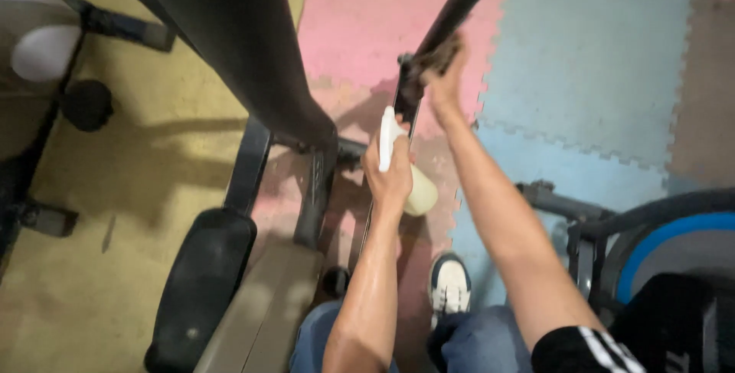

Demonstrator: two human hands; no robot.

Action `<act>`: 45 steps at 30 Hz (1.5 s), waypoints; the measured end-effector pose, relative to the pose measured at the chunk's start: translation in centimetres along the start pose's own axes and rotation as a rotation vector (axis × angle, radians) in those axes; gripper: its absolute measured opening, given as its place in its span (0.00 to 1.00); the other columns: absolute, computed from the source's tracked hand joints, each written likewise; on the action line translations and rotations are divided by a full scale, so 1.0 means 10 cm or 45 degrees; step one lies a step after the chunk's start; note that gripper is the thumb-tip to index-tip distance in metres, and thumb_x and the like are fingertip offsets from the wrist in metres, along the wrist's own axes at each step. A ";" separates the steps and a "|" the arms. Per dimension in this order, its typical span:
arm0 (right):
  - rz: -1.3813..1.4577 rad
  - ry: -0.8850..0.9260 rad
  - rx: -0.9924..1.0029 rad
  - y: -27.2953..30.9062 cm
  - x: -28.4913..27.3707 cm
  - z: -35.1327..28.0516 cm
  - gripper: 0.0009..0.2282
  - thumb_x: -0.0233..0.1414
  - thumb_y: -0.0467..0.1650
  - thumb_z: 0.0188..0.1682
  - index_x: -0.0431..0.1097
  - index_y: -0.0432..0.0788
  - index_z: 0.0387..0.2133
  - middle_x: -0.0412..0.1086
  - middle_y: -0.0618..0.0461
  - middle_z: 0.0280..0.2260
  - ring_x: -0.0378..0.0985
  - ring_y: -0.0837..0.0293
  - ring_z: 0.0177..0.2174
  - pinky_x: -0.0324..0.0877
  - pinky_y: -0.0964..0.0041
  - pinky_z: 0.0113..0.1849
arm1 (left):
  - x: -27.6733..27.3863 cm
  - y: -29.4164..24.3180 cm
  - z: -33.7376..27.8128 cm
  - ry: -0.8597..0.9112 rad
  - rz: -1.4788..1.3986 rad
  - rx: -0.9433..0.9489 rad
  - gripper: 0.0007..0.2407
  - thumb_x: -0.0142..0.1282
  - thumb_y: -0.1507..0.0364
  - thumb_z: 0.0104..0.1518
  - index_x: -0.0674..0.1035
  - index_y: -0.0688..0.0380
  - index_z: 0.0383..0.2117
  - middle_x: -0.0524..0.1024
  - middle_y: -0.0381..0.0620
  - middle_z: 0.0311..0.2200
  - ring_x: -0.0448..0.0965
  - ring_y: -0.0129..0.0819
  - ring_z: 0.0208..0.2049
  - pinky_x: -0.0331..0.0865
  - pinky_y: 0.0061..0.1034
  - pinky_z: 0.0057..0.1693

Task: Cleaning various pieces of gym equipment using a spray bottle and a cleaning cloth.

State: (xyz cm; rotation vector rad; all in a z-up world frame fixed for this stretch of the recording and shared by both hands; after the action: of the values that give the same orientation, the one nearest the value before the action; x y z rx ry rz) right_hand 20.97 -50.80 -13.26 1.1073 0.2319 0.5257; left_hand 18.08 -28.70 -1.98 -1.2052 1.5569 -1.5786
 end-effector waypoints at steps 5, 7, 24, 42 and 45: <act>0.210 0.088 0.349 0.07 0.36 0.17 0.27 0.49 0.12 0.42 0.63 0.42 0.56 0.69 0.50 0.39 0.78 0.61 0.34 0.77 0.67 0.36 | 0.09 -0.16 0.01 0.026 0.109 0.008 0.15 0.51 0.73 0.60 0.80 0.66 0.51 0.82 0.48 0.34 0.78 0.25 0.24 0.73 0.23 0.33; 0.181 0.079 0.440 0.43 0.40 0.23 0.25 0.50 0.12 0.41 0.64 0.41 0.52 0.70 0.50 0.35 0.78 0.61 0.30 0.74 0.67 0.30 | 0.10 -0.30 0.05 0.044 0.099 0.022 0.16 0.51 0.73 0.58 0.79 0.66 0.51 0.83 0.47 0.35 0.78 0.25 0.23 0.74 0.23 0.32; 0.067 0.023 -0.127 2.47 0.46 1.01 0.16 0.61 0.19 0.44 0.65 0.34 0.44 0.73 0.51 0.36 0.76 0.64 0.34 0.74 0.67 0.36 | 0.22 -1.93 -0.04 0.197 0.070 0.176 0.14 0.52 0.74 0.57 0.80 0.68 0.46 0.83 0.47 0.34 0.78 0.25 0.25 0.73 0.22 0.32; -0.074 0.273 0.177 4.87 0.53 1.36 0.09 0.58 0.18 0.48 0.66 0.35 0.38 0.72 0.53 0.30 0.75 0.63 0.28 0.71 0.67 0.29 | 0.37 -3.63 -0.76 0.071 0.311 0.146 0.11 0.53 0.72 0.57 0.81 0.63 0.42 0.79 0.53 0.25 0.81 0.36 0.27 0.74 0.31 0.37; 0.202 0.221 0.203 5.05 0.61 1.34 0.09 0.56 0.20 0.47 0.66 0.36 0.40 0.70 0.54 0.28 0.74 0.64 0.25 0.70 0.67 0.27 | 0.38 -3.86 -0.81 0.059 0.318 0.113 0.11 0.54 0.72 0.57 0.81 0.64 0.42 0.78 0.54 0.24 0.81 0.36 0.26 0.73 0.31 0.36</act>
State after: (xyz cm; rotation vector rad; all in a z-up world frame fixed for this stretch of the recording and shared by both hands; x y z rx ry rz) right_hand 17.51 -40.99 38.36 1.2421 0.3436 0.7569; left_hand 15.88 -23.86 37.31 -0.8942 1.5807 -1.5033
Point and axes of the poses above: each hand's wrist, its own z-axis towards the middle knuckle, its own x-axis out of the palm, y = z × x, the point moved 1 cm from there along z, towards the middle knuckle
